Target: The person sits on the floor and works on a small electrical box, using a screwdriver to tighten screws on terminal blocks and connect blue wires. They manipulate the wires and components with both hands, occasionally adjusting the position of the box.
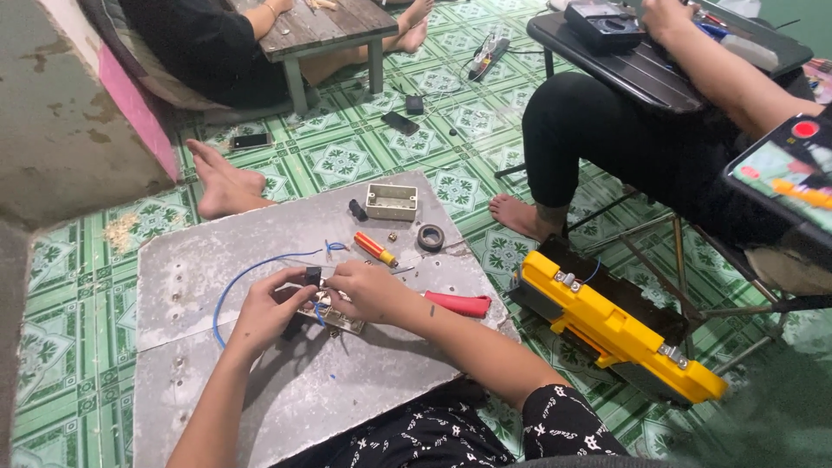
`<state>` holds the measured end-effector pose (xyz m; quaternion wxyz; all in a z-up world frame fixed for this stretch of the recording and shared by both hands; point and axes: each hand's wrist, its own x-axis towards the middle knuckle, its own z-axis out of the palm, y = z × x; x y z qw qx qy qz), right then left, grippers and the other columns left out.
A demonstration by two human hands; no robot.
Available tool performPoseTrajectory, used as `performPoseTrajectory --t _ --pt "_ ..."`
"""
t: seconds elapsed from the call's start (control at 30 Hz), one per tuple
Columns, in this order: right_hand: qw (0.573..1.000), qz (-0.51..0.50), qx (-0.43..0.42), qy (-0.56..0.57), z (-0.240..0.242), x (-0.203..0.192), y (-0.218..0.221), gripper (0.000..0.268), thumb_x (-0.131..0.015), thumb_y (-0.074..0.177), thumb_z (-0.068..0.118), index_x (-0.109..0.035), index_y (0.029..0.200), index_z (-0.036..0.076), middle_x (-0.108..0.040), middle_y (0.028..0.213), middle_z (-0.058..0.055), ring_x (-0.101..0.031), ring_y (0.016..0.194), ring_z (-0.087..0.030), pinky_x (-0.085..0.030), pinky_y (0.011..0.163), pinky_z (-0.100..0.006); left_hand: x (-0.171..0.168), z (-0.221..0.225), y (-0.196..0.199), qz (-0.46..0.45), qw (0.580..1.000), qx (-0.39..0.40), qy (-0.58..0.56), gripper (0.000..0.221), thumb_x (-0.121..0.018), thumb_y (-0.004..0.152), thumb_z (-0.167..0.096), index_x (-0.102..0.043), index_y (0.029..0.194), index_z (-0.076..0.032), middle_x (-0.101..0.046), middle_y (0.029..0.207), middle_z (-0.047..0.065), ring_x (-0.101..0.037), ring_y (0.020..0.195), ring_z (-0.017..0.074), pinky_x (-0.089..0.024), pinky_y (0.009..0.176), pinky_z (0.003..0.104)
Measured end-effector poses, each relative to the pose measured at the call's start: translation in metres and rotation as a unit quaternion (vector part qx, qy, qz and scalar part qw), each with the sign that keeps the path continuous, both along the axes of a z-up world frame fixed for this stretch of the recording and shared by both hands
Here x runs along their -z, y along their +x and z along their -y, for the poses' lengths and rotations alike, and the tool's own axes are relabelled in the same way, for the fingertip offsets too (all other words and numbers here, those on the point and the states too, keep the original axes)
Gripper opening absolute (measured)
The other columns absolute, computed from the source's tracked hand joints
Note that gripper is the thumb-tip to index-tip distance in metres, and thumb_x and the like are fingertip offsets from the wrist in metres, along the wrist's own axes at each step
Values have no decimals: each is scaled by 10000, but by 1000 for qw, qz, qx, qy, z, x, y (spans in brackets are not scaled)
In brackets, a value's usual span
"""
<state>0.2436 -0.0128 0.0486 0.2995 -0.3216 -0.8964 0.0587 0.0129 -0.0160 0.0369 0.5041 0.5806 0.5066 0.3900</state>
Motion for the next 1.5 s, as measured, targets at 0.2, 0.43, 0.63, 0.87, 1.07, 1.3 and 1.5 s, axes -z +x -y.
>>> performPoseTrajectory --t 0.2,0.43,0.63,0.87,1.07,1.3,1.5 --pt "999 -24 -34 3 0 5 0 106 -641 928 126 -666 952 26 -635 812 -160 -687 834 -347 -571 743 -403 -4 4 2 -2 1000 -7 11 361 -781 888 -153 -710 1219 -30 -724 1083 207 -736 899 298 -606 830 454" --pt "999 -11 -31 19 -11 22 -3 159 -680 912 173 -710 1025 66 -673 880 -124 -688 871 -307 -573 755 -381 7 -4 -3 21 1000 -21 6 354 -798 883 -168 -712 1207 -55 -723 1072 174 -744 857 266 -627 801 406" --pt "999 -28 -10 30 -9 21 -5 167 -681 938 214 -727 1072 124 -694 913 -66 -706 862 -264 -582 743 -359 10 -5 -7 32 999 -11 15 370 -798 882 -156 -702 1227 -67 -723 1058 153 -744 800 232 -637 782 374" --pt "999 -30 11 18 -5 13 -7 119 -683 942 199 -738 1039 156 -725 949 -20 -740 829 -245 -596 702 -334 5 -2 -6 35 999 4 10 366 -797 894 -170 -704 1236 -77 -726 1054 142 -743 845 223 -634 801 356" --pt "999 -38 -13 -5 -4 7 -10 162 -675 940 143 -756 1061 71 -725 914 -94 -741 817 -279 -595 709 -338 -1 -2 -8 52 999 3 -7 353 -775 909 -156 -703 1249 -93 -723 1072 144 -739 864 227 -638 799 358" --pt "999 -52 4 5 -1 7 -7 188 -698 940 124 -772 1111 97 -705 886 -82 -729 789 -265 -588 703 -318 6 -8 -8 99 995 4 -20 343 -791 909 -184 -713 1235 -110 -727 1103 145 -726 929 236 -640 811 386" --pt "999 -50 21 8 0 7 -7 175 -692 958 150 -765 1118 149 -691 889 -74 -723 783 -278 -590 707 -350 3 -6 -8 94 995 7 -22 348 -784 912 -169 -707 1245 -106 -725 1111 149 -719 945 239 -640 816 384"
